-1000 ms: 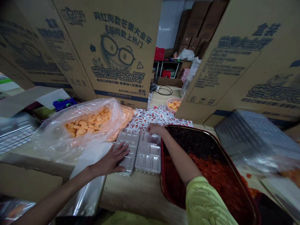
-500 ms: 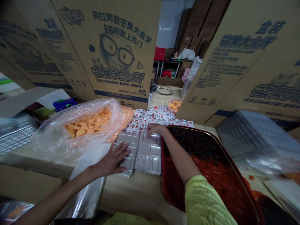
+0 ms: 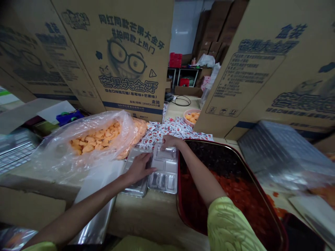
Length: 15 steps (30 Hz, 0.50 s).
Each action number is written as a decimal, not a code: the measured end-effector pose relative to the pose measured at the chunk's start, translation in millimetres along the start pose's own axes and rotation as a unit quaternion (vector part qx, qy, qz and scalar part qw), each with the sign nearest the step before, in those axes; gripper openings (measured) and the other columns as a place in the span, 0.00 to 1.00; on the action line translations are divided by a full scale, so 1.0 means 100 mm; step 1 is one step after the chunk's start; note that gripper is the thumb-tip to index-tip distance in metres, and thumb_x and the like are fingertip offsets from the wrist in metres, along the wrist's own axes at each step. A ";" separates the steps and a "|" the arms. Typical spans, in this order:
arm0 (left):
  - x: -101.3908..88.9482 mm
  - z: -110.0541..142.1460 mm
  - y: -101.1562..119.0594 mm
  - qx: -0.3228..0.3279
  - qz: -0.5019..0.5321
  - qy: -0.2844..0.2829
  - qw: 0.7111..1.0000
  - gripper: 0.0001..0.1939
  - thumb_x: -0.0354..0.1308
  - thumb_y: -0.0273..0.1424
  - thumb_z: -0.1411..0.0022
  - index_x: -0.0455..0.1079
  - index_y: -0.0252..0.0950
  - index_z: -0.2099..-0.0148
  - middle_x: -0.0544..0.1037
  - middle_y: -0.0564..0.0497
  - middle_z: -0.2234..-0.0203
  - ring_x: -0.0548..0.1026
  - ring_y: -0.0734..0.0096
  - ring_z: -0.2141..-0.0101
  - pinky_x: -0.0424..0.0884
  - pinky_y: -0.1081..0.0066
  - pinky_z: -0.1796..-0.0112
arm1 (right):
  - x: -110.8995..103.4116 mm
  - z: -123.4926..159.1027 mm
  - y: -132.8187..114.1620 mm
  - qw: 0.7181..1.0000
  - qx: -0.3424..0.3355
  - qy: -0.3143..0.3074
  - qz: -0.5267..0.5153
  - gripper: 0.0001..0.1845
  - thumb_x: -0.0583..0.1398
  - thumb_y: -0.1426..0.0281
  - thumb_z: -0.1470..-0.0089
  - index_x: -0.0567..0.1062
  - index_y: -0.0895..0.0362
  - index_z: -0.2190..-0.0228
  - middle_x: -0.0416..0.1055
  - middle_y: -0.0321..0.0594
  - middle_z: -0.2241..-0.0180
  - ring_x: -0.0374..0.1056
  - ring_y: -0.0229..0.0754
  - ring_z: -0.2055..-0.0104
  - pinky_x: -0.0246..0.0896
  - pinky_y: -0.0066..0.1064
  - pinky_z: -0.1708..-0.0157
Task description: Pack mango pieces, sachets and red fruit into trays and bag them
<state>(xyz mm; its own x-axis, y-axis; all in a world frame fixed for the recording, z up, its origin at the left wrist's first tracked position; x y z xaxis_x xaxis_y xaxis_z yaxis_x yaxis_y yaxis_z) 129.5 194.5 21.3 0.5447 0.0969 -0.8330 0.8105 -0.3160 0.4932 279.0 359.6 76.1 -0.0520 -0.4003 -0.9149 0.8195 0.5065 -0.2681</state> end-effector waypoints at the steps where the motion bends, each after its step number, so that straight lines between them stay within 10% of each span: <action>1: 0.04 -0.03 0.02 0.000 -0.004 -0.004 1.000 0.39 0.56 0.49 0.46 0.55 0.32 0.38 0.66 0.38 0.45 0.63 0.51 0.46 0.56 0.52 0.46 | -0.01 0.02 -0.01 1.000 0.004 0.001 0.004 0.19 0.69 0.65 0.64 0.69 0.58 0.70 0.70 0.35 0.69 0.63 0.38 0.67 0.52 0.23 0.74; 15: 0.17 -0.09 0.03 -0.019 0.003 -0.062 0.998 0.48 0.52 0.52 0.46 0.40 0.30 0.33 0.49 0.33 0.36 0.46 0.46 0.37 0.38 0.41 0.43 | -0.02 0.16 -0.22 0.993 0.079 0.043 0.082 0.23 0.68 0.63 0.60 0.70 0.59 0.62 0.72 0.46 0.60 0.67 0.49 0.59 0.57 0.33 0.61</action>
<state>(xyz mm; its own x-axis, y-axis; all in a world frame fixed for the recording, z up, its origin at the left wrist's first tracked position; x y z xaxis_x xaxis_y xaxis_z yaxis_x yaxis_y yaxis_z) 143.2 203.5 11.3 0.5211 -0.0234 -0.8532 0.8158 -0.2803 0.5059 270.1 337.4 88.7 0.0456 -0.2524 -0.9665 0.8996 0.4310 -0.0701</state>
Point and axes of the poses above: each hand's wrist, its own z-axis away from the middle knuckle, its own x-axis out of the palm, y = z × x, the point moved 3 cm from there along -z, towards the middle knuckle
